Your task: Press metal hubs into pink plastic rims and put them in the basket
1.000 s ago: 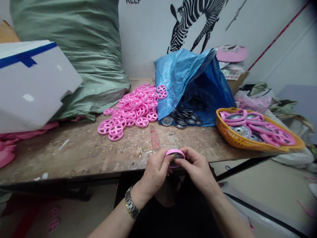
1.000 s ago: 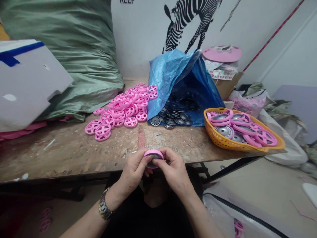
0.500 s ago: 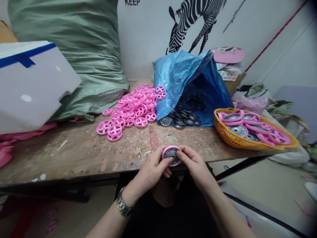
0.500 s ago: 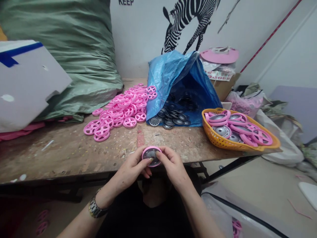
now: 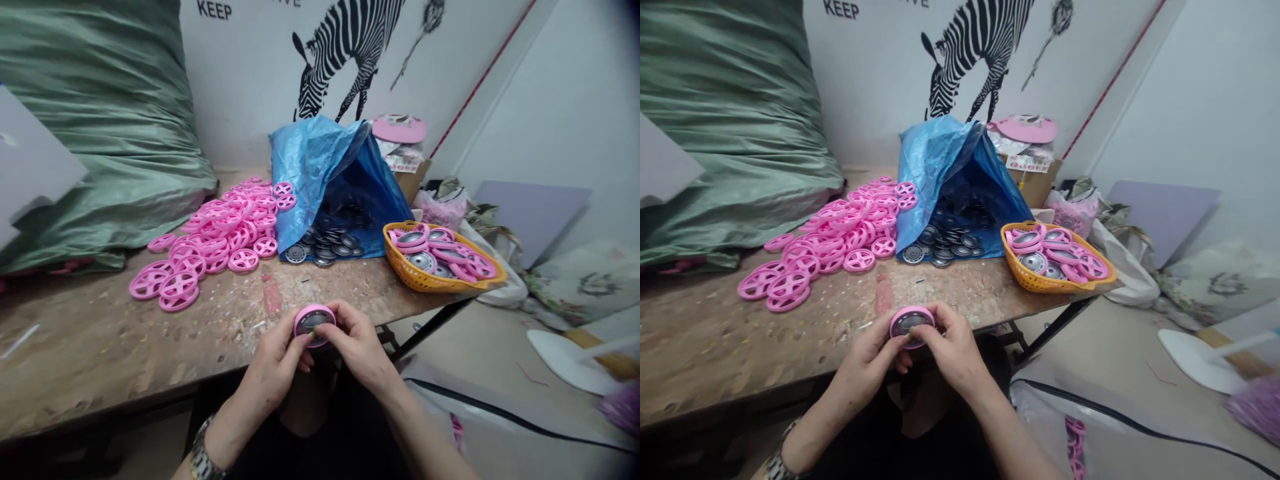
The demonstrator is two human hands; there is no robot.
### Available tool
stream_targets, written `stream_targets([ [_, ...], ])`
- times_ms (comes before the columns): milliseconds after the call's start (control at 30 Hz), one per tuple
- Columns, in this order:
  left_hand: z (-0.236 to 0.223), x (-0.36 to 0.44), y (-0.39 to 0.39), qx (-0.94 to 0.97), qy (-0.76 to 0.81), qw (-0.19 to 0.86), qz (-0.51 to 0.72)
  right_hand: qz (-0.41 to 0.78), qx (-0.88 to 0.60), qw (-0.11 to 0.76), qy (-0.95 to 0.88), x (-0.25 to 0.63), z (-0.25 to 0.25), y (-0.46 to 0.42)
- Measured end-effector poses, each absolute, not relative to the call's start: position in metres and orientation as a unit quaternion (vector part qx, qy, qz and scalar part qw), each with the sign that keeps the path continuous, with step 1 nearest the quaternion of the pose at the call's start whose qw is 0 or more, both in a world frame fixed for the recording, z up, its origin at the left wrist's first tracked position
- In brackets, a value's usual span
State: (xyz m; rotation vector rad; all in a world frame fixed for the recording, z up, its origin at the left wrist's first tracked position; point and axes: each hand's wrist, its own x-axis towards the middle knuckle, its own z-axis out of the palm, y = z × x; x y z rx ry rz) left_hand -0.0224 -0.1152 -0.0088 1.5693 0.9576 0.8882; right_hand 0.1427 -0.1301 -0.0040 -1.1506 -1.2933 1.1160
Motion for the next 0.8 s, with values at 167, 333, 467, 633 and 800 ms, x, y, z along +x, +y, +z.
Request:
stream_targets([
  [167, -0.015, -0.012, -0.116, 0.658, 0.409, 0.515, 0.367, 0.422, -0.51, 0.495, -0.563, 0.156, 0.003, -0.133],
  [333, -0.016, -0.018, -0.113, 0.688, 0.418, 0.451, 0.385, 0.306, -0.554, 0.509, -0.583, 0.205, 0.027, -0.124],
  [467, -0.015, -0.033, -0.107, 0.694, 0.44, 0.408, 0.398, 0.194, -0.596, 0.543, -0.559, 0.27, 0.055, -0.096],
  [633, -0.023, -0.041, -0.105, 0.712, 0.455, 0.368, 0.388, 0.067, -0.687, 0.506, -0.517, 0.348, 0.085, -0.037],
  [800, -0.029, -0.041, -0.106, 0.745, 0.438, 0.339, 0.371, -0.055, -0.795, 0.316, -0.515, 0.384, 0.083, 0.006],
])
